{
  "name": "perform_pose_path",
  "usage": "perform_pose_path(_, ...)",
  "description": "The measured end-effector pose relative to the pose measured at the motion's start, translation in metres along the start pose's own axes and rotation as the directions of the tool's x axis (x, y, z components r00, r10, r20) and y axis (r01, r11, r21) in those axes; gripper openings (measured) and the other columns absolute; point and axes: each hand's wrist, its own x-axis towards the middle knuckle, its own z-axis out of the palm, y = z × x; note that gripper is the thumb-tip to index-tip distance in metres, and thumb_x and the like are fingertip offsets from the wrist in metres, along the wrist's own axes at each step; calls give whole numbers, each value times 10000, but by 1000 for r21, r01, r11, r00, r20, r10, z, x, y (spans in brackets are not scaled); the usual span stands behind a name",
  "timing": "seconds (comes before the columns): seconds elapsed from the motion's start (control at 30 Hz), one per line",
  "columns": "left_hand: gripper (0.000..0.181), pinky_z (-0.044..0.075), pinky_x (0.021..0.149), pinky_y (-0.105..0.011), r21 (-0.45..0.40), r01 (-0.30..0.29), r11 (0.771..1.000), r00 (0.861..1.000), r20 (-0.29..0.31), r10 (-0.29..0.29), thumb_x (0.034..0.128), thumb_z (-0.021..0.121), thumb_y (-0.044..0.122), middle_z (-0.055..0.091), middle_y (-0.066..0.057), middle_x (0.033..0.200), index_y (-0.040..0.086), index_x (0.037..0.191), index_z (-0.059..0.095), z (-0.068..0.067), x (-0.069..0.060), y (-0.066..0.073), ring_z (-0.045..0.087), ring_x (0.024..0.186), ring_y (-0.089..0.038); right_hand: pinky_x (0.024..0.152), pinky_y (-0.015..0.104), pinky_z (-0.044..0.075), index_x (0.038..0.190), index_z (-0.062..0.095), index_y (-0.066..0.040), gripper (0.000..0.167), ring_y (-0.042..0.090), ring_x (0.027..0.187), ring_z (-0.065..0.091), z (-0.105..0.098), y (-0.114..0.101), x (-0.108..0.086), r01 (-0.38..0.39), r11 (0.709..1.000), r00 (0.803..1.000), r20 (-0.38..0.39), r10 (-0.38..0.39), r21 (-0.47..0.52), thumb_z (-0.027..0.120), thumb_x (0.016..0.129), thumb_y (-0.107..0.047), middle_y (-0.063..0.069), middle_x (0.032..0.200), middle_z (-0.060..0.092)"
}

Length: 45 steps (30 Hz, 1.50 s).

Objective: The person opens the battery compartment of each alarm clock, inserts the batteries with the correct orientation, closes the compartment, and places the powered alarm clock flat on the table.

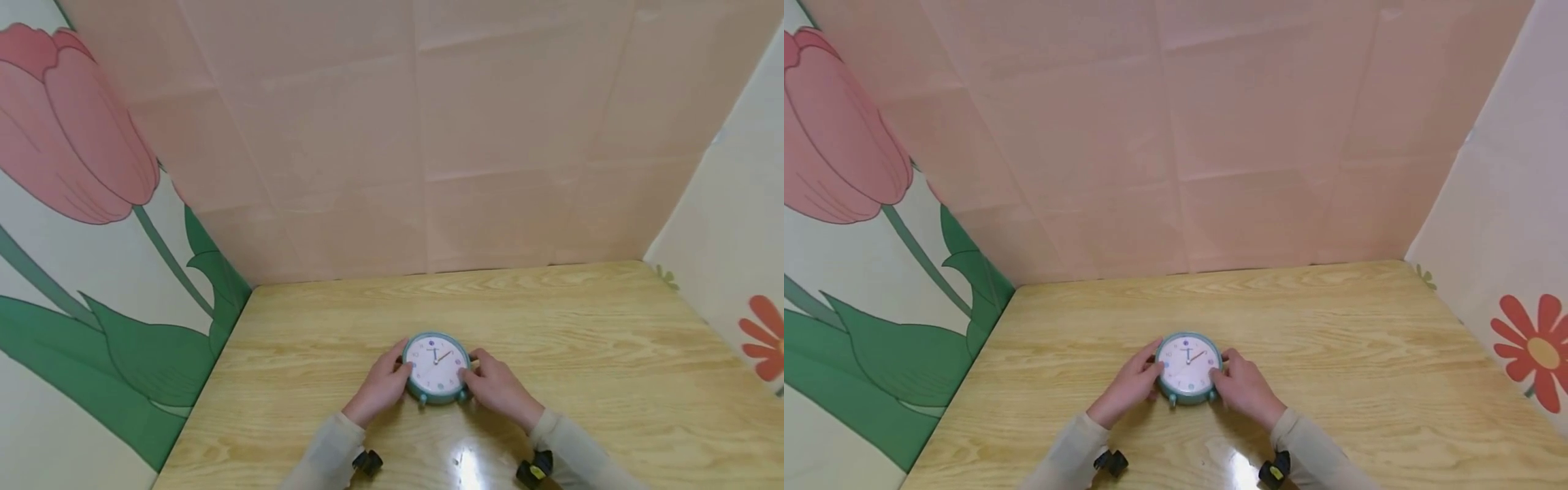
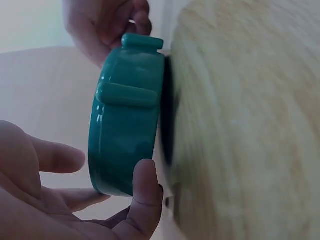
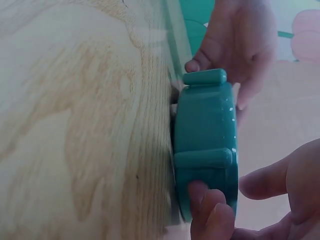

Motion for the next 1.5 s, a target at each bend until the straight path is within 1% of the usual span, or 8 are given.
perform_pose_path(0.13,535,540,847,-408,63,-18,998,1000,-17,19,1053,471,218,473,-164,1455,112,1562,343,3,2,-3,553,1057,-237,538,302,508,1283,512,83,411,162,674,599,-2,-2,-2,-3,1000,1000,-1,3,-4,587,977,-181,58,818,670)
perform_pose_path(0.17,534,532,843,-397,66,-16,998,1000,-15,17,1054,467,219,471,-169,1449,109,1561,344,3,2,-3,565,1014,-237,536,303,509,1274,515,81,402,162,671,603,-3,-3,-2,-4,1000,1000,-1,4,-3,588,976,-179,56,813,674)
perform_pose_path(0.3,524,523,677,-316,59,-3,998,1000,-2,3,1061,444,210,483,-175,1350,99,1562,340,3,4,-5,551,770,-198,527,303,507,1224,528,72,359,164,649,605,-2,-4,-4,1,1000,1000,-3,-1,2,604,967,-166,38,770,676)
perform_pose_path(0.57,518,523,622,-276,61,9,998,1000,13,-10,1059,445,173,470,-171,1325,88,1559,342,2,2,-7,526,801,-194,525,292,497,1169,536,64,318,163,635,610,-2,-7,-8,14,1000,1000,1,-14,2,623,952,-151,25,731,679)
perform_pose_path(0.73,513,521,570,-269,40,15,999,999,28,-16,1063,445,169,473,-157,1294,106,1562,343,1,3,-8,537,709,-188,539,297,500,1165,534,60,312,175,647,620,-3,-8,-8,4,1000,1000,11,-4,13,621,952,-151,30,738,681)
perform_pose_path(0.97,492,506,507,-265,-5,16,1000,999,29,-16,1068,400,114,473,-180,1258,92,1557,348,0,3,-8,558,603,-200,532,302,485,1207,526,69,349,186,638,606,-4,-6,-6,-4,1000,1000,28,3,22,613,961,-162,35,718,670)
perform_pose_path(1.23,483,567,569,-365,-50,26,998,1000,18,-26,1058,389,86,472,-188,1279,53,1538,348,1,2,-7,566,659,-223,509,319,516,1405,437,98,538,186,654,617,-5,-1,-5,-2,1000,999,47,1,19,597,979,-189,45,754,666)
perform_pose_path(1.5,465,568,552,-355,-66,41,997,999,25,-39,1063,394,88,470,-201,1329,45,1525,371,1,3,-8,566,634,-217,530,321,529,1387,468,72,503,184,679,612,-5,-1,-3,-43,999,996,73,43,8,590,986,-207,48,797,666)
